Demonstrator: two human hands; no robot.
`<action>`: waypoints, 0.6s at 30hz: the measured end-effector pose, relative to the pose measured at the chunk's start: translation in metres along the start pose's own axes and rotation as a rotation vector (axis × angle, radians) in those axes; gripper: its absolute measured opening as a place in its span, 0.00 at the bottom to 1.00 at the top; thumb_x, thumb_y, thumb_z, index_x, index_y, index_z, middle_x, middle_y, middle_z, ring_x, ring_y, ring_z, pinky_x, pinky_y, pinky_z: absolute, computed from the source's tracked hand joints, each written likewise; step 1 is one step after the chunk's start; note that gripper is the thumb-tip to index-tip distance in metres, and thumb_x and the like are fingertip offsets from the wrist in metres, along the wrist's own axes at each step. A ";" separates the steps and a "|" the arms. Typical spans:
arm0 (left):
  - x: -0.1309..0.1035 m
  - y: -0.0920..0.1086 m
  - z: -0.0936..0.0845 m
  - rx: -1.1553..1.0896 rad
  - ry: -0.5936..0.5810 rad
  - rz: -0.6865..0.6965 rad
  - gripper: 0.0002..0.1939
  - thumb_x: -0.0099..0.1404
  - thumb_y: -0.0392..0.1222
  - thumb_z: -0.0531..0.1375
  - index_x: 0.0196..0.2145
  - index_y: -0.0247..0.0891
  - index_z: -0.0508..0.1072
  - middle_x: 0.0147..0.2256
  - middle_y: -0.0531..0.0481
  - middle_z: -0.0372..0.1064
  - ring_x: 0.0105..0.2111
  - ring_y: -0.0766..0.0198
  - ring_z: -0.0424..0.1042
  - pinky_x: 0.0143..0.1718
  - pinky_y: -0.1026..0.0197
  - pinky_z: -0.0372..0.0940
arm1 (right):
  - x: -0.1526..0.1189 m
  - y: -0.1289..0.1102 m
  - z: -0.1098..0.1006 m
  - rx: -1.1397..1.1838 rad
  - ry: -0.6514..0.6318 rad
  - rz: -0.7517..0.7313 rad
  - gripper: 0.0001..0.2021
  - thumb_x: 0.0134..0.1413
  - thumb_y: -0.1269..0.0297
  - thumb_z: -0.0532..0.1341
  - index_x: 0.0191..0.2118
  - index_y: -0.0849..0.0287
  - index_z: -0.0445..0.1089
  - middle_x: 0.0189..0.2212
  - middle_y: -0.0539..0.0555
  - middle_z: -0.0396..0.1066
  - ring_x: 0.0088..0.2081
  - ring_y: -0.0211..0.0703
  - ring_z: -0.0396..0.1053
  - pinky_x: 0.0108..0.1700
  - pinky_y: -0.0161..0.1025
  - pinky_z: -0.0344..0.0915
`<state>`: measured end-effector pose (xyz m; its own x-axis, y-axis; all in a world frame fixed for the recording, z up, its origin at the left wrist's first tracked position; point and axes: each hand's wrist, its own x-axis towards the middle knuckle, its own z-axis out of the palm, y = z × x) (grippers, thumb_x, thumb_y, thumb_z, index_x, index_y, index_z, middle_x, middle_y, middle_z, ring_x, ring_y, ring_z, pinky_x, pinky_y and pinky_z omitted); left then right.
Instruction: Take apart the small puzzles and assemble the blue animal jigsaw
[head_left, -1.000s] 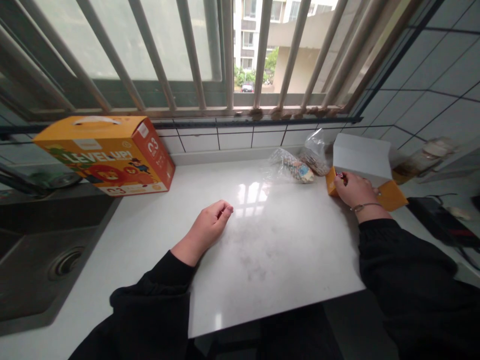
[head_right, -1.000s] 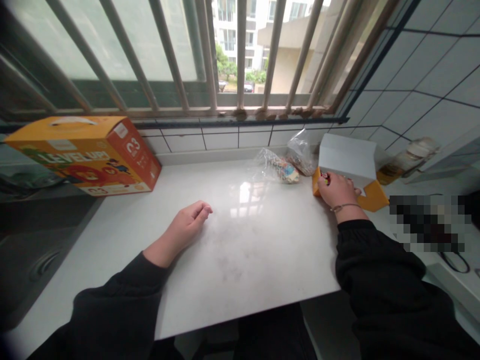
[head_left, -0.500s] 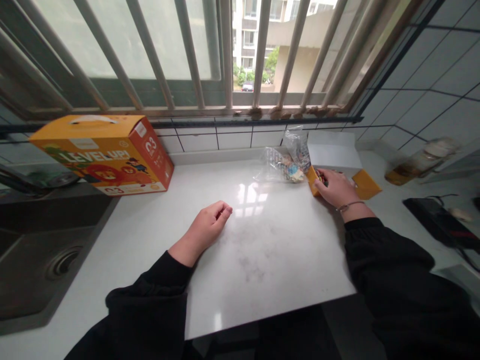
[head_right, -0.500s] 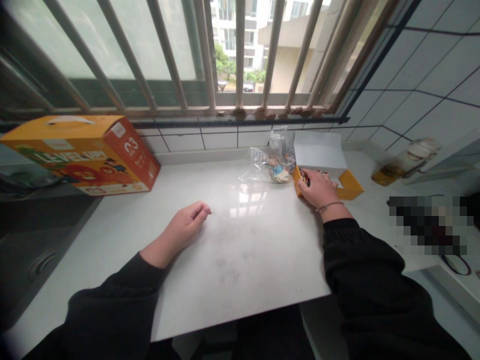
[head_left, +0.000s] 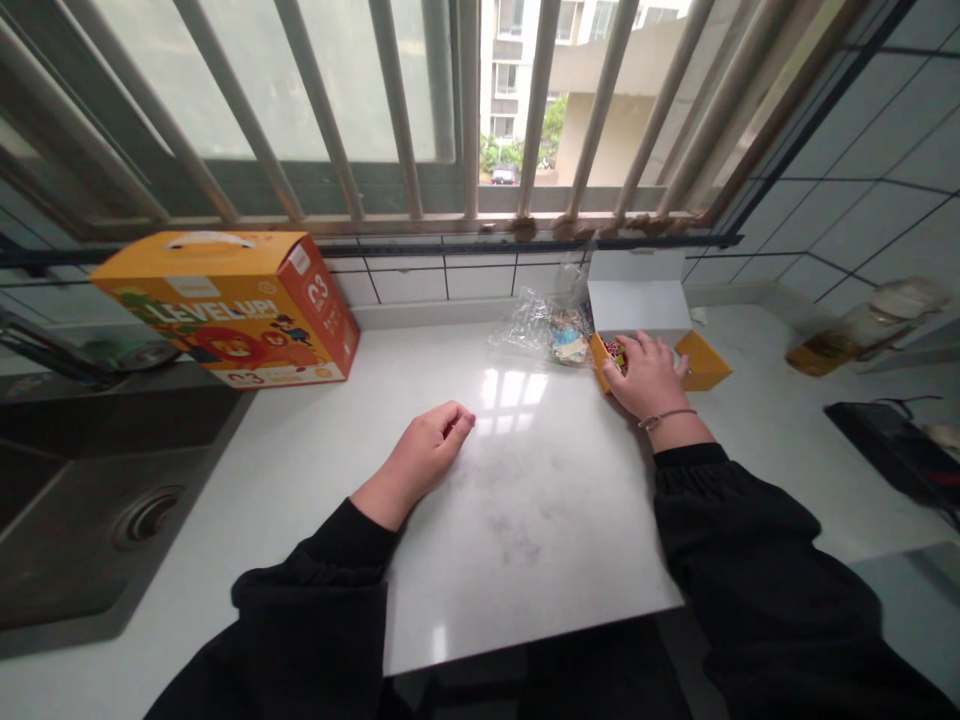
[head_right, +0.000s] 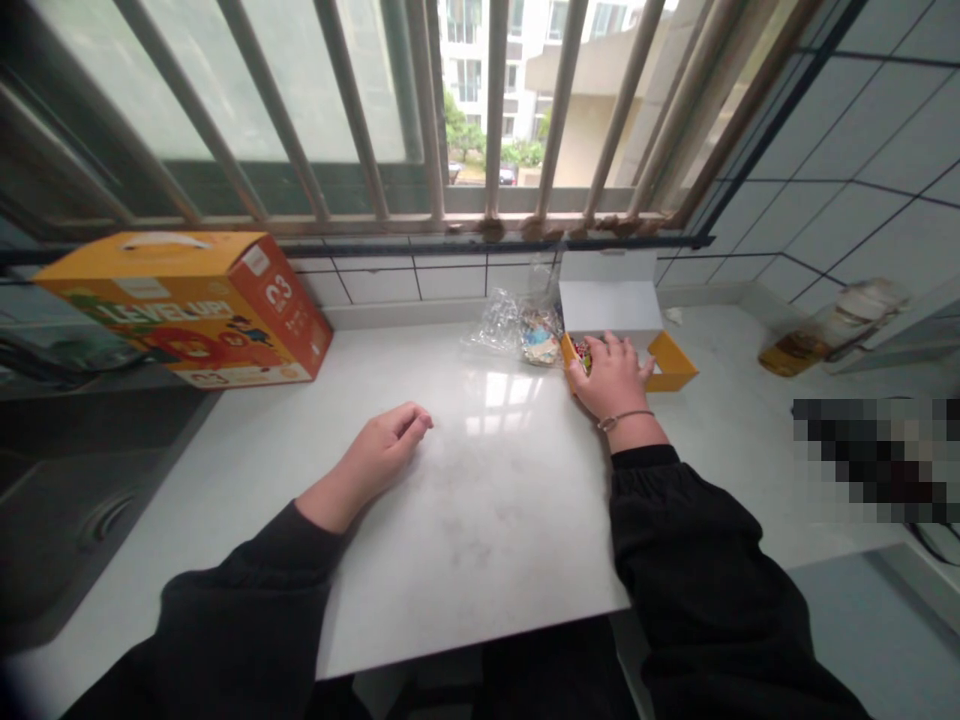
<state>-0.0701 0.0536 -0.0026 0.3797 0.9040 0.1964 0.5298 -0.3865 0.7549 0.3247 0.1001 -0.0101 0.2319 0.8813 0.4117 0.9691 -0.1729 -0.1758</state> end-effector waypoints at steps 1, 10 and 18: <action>0.001 -0.002 0.001 -0.002 0.000 -0.003 0.22 0.80 0.58 0.54 0.37 0.41 0.74 0.28 0.55 0.65 0.30 0.61 0.66 0.36 0.57 0.59 | -0.003 -0.007 0.001 0.001 0.041 -0.027 0.29 0.71 0.49 0.58 0.69 0.58 0.72 0.76 0.69 0.62 0.75 0.76 0.56 0.72 0.84 0.47; 0.010 -0.011 0.015 -0.060 0.044 -0.047 0.22 0.79 0.59 0.55 0.35 0.42 0.74 0.27 0.55 0.67 0.30 0.60 0.67 0.35 0.58 0.59 | -0.022 -0.123 0.042 0.167 -0.042 -0.266 0.33 0.69 0.58 0.62 0.75 0.62 0.66 0.79 0.70 0.57 0.78 0.69 0.53 0.77 0.68 0.52; 0.008 -0.018 0.017 -0.122 0.072 -0.086 0.21 0.77 0.59 0.55 0.36 0.42 0.75 0.27 0.54 0.68 0.29 0.60 0.67 0.35 0.58 0.59 | 0.014 -0.135 0.067 0.096 -0.015 0.086 0.27 0.73 0.56 0.61 0.73 0.50 0.72 0.80 0.65 0.57 0.77 0.75 0.52 0.72 0.79 0.50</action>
<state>-0.0642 0.0646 -0.0254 0.2793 0.9453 0.1687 0.4601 -0.2860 0.8405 0.1918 0.1652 -0.0409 0.3121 0.8715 0.3783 0.9331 -0.2063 -0.2946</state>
